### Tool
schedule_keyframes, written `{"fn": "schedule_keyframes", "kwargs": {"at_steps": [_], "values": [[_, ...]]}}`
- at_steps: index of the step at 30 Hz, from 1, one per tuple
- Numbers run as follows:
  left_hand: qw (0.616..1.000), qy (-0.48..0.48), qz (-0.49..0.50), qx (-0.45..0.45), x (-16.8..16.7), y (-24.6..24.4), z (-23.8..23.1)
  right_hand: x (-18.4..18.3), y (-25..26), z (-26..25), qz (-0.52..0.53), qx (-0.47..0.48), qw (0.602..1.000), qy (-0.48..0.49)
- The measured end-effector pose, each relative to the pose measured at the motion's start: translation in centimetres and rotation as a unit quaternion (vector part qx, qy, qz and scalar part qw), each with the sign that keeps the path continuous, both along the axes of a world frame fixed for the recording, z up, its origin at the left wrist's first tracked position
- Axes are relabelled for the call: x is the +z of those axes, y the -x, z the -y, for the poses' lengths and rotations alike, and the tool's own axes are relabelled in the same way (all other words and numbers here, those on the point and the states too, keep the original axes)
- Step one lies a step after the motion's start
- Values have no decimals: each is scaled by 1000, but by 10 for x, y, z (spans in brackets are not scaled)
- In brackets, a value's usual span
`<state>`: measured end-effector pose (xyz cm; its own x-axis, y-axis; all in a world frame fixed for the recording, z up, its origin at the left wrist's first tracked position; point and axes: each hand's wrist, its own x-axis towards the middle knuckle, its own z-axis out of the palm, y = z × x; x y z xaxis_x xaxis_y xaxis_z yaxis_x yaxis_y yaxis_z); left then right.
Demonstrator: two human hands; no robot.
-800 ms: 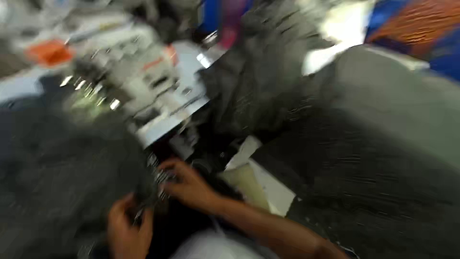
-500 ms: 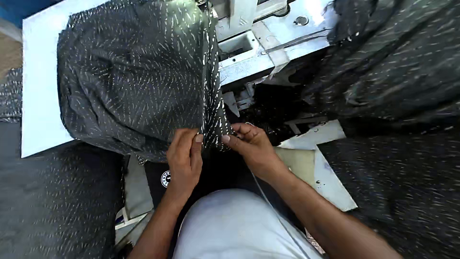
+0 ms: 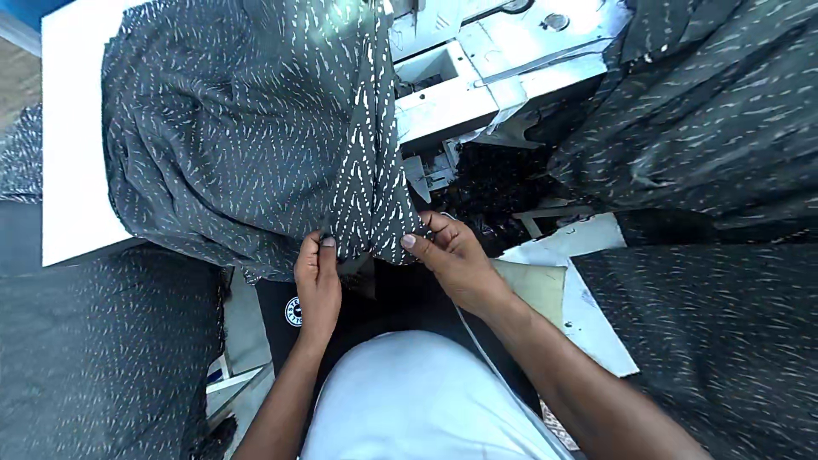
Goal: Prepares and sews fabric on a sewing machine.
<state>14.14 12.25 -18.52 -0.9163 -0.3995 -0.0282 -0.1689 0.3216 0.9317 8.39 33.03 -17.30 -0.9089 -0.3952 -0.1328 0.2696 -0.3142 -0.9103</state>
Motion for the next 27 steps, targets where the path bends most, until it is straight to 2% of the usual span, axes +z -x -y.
{"fn": "schedule_keyframes", "kwargs": {"at_steps": [2, 5, 7, 8, 11, 12, 13, 14, 16, 18, 21, 27], "values": [[1000, -25, -9, 16, 1, 0, 2, 1, -1, -1, 1, 4, 1000, -6], [993, 92, -62, 35, 12, 1, 7, 6, -7, -2, 0, 6, 1000, -17], [986, 134, -86, 51, 15, 8, 15, 7, -9, -3, -8, 4, 1000, -22], [986, 119, -88, 70, 14, 11, 20, 7, -9, -4, -9, 5, 1000, -22], [986, -19, -75, 146, 20, 25, 26, 8, -10, -7, -1, 9, 1000, -23], [987, -46, -76, 136, 27, 24, 25, 8, -10, -8, 1, 11, 1000, -18], [991, -31, -88, 98, 36, 19, 19, 8, -11, -9, 1, 16, 1000, -11], [992, 24, -115, 37, 43, 11, 12, 8, -12, -11, -2, 21, 1000, -8], [964, 166, -191, -84, 52, -5, -3, 11, -14, -14, -14, 26, 999, -13], [935, 222, -239, -136, 48, -9, -16, 13, -18, -16, -35, 18, 999, -26], [933, 224, -245, -142, 39, -11, -31, 14, -20, -18, -61, 8, 996, -59], [949, 139, -221, -176, 44, -10, -53, 21, -29, -28, -104, 7, 987, -123]]}}
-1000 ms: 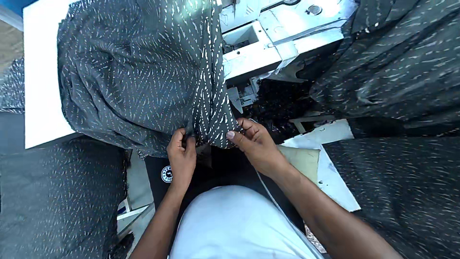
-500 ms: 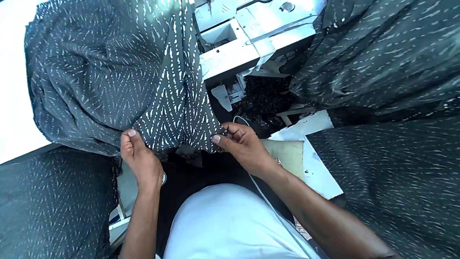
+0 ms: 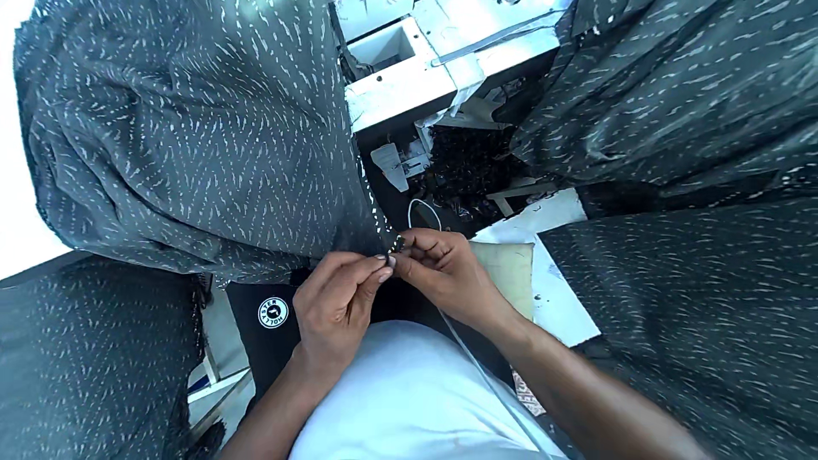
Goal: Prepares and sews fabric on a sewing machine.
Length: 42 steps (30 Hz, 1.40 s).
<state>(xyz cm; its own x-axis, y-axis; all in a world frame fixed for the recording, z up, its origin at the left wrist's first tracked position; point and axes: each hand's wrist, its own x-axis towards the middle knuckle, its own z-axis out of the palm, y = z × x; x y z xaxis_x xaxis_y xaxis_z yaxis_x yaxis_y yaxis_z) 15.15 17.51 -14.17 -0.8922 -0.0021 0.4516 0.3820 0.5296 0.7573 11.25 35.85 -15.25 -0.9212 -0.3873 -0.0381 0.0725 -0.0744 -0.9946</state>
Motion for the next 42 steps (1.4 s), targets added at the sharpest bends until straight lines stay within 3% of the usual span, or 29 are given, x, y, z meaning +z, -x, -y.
{"fn": "schedule_keyframes", "kwargs": {"at_steps": [6, 17, 26, 29, 34, 36, 38, 42], "values": [[998, -37, 45, -4, 5, 0, -10, 8, -2, -10, -21, 1, 1000, -19], [998, -51, 38, 23, 13, 3, -22, 15, -3, -21, -50, 10, 998, -31], [996, -42, 80, 15, 14, -2, -22, -3, -8, -22, -70, 1, 998, -8], [972, -175, 154, -4, 15, 15, -22, -7, 11, -14, -46, 8, 997, 60], [884, -377, 275, 31, 14, 23, -19, -23, 25, -10, 29, 56, 990, 126], [925, -313, 213, 13, 19, 16, -14, -30, 26, -17, 40, 64, 989, 127], [972, -203, 118, 0, 23, 16, -5, -37, 32, -17, 32, 14, 993, 114], [991, -122, 42, 25, 22, 32, -4, -18, 49, -7, 26, -42, 998, 45]]}}
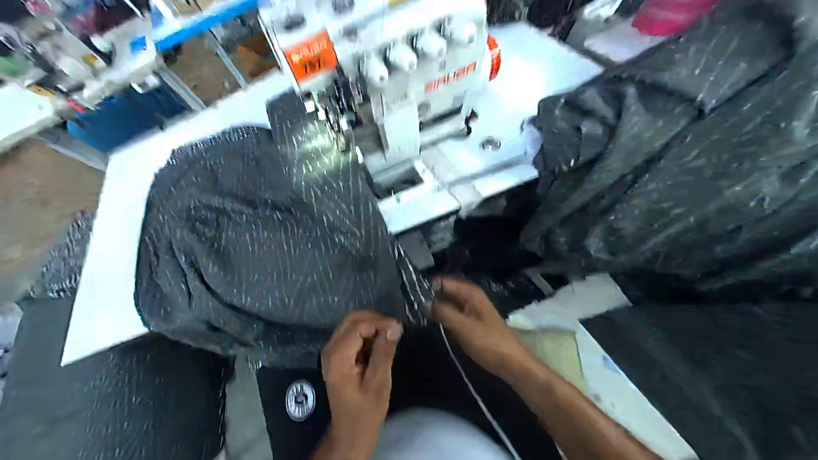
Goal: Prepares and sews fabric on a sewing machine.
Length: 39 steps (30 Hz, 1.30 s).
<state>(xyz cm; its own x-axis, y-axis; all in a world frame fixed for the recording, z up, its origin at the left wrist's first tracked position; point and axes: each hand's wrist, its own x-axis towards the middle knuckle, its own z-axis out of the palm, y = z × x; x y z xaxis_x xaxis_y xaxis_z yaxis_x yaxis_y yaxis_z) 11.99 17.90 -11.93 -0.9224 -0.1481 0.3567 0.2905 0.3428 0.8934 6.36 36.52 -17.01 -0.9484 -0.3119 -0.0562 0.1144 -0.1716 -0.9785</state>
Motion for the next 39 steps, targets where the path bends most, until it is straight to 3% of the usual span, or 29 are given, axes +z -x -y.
{"fn": "schedule_keyframes", "kwargs": {"at_steps": [8, 15, 31, 35, 39], "values": [[998, 31, 37, -34, -7, -19, -18, 19, -36, -11, -15, 16, 1000, 10], [991, 116, 51, -40, -3, -24, -25, 26, -43, -20, -23, 7, 999, -28], [993, 116, 18, -32, 0, -23, -30, 31, -49, -23, -112, 8, 989, -98], [988, 61, 123, -76, 9, -23, -28, 25, -44, -24, -121, 36, 990, -56], [961, 19, 215, -175, 22, -18, -25, 6, -42, -16, -46, -36, 998, -29]]}}
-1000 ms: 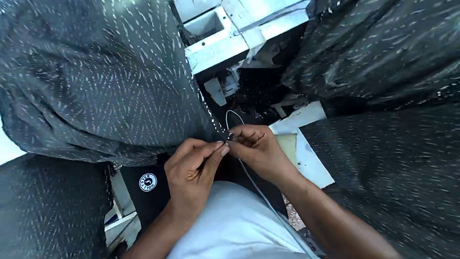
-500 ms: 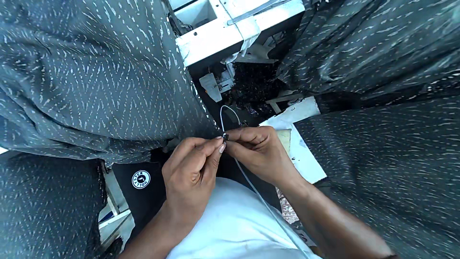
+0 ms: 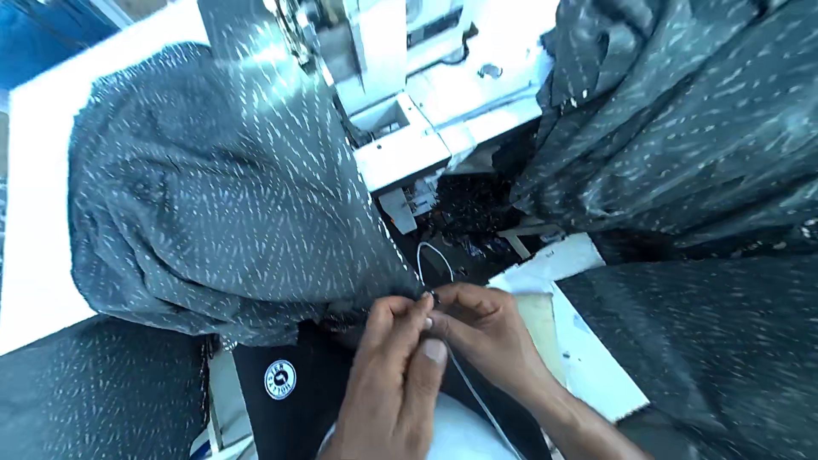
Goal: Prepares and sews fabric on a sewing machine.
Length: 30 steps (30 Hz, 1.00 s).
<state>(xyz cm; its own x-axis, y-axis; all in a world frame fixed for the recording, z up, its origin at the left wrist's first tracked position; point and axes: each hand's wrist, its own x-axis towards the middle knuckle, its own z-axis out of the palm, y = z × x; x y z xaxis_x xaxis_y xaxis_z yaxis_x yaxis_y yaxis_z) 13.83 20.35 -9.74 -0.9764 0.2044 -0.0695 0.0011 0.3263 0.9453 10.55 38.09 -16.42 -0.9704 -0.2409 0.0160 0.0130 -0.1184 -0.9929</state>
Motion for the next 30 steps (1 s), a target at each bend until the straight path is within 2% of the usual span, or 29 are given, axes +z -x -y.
{"fn": "schedule_keyframes", "kwargs": {"at_steps": [2, 3, 4, 6, 9, 11, 13, 16, 17, 20, 24, 30], "values": [[997, 24, 42, -62, 11, 18, 14, -10, 6, 2, 36, -1, 997, 64], [993, 74, 35, -83, 17, 31, 25, -15, 10, 2, 58, 9, 992, 110], [986, 142, -3, -85, 23, 46, 37, -20, 13, 3, 88, 19, 983, 161], [964, 226, -135, -24, 36, 79, 62, -30, 22, 3, 140, 47, 965, 217], [933, 214, -279, 74, 61, 135, 90, -36, 37, 9, 147, 62, 969, 189], [922, 188, -327, 90, 67, 169, 99, -39, 42, 12, 106, 66, 980, 152], [919, 211, -324, 81, 67, 195, 104, -43, 42, 10, 82, 91, 979, 161], [902, 304, -298, 70, 57, 220, 107, -49, 39, 5, 107, 129, 959, 230], [896, 320, -302, 67, 54, 224, 108, -50, 40, 6, 114, 120, 961, 221], [893, 325, -304, 68, 50, 222, 107, -53, 42, 6, 110, 86, 972, 189], [881, 362, -296, 77, 48, 208, 95, -54, 42, -3, 95, 100, 961, 239], [877, 385, -280, 65, 41, 213, 95, -48, 46, 4, 89, 107, 953, 271]]}}
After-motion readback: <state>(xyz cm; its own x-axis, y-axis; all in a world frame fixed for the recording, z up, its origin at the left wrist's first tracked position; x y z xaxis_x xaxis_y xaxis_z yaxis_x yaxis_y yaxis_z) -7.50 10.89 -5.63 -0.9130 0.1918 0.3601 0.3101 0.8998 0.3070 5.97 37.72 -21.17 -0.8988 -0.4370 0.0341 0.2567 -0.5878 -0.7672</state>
